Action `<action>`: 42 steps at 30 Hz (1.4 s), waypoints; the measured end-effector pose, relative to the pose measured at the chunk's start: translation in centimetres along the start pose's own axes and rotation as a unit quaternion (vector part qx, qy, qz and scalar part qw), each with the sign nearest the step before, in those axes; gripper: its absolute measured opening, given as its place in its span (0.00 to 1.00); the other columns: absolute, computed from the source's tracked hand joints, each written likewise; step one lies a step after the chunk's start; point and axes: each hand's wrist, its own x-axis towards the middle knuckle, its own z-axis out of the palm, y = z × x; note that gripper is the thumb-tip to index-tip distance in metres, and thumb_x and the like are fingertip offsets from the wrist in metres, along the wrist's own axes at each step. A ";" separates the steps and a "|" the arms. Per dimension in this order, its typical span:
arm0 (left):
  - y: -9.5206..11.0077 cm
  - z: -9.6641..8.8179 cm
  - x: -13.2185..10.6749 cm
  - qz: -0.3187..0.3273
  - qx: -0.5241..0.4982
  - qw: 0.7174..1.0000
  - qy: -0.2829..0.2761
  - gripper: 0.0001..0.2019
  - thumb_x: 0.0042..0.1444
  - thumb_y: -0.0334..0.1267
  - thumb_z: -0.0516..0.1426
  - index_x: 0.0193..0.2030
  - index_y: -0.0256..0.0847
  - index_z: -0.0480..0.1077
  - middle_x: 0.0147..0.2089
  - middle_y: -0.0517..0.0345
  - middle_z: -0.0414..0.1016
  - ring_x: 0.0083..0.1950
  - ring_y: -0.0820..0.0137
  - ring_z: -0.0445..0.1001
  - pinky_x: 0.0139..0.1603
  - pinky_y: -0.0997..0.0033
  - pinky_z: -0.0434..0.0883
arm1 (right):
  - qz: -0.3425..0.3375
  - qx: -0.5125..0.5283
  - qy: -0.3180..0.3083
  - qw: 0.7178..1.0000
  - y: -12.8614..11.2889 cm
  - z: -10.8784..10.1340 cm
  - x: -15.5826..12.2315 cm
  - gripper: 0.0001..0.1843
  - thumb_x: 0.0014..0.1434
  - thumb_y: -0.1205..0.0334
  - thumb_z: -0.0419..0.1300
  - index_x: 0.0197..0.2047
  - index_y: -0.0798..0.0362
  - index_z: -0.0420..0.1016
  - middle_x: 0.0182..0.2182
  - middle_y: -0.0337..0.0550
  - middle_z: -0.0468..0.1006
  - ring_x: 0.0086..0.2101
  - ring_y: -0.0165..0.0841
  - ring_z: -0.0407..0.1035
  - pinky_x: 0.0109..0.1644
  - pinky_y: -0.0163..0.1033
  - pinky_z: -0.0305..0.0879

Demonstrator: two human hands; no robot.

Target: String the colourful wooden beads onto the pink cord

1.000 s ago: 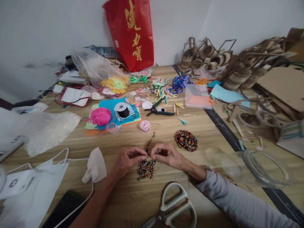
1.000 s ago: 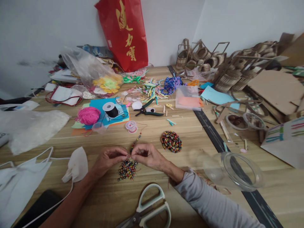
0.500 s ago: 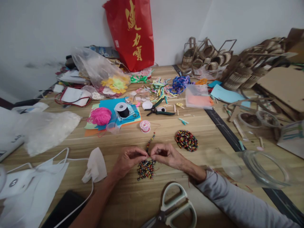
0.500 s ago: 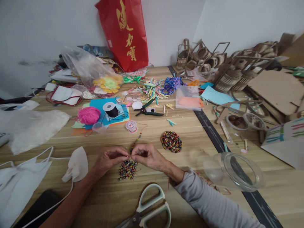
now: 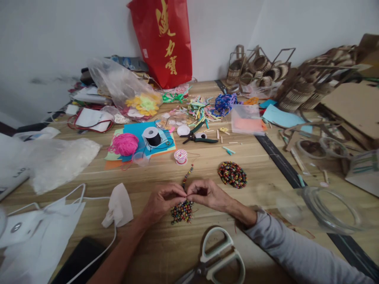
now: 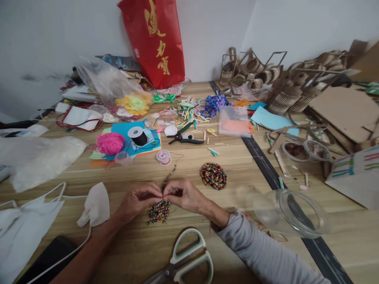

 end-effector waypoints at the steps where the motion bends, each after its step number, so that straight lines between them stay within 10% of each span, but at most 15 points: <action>1: 0.0 0.0 0.0 -0.008 -0.006 1.000 0.001 0.02 0.48 0.32 0.66 0.30 0.37 0.79 0.31 0.54 0.77 0.34 0.71 0.75 0.36 0.73 0.71 | 0.001 0.005 0.000 1.000 0.1 0.0 0.0 0.21 0.54 0.45 0.62 0.30 0.58 0.70 0.22 0.35 0.66 0.24 0.25 0.58 0.27 0.31 0.54; 42: 1.0 -0.4 0.0 0.039 0.216 0.973 0.073 0.04 0.52 0.32 0.60 0.28 0.37 0.76 0.27 0.57 0.75 0.30 0.71 0.72 0.32 0.75 0.67 | -0.016 0.073 0.034 0.997 -0.1 -0.4 0.0 0.18 0.56 0.49 0.62 0.31 0.57 0.70 0.22 0.36 0.69 0.20 0.23 0.63 0.23 0.28 0.64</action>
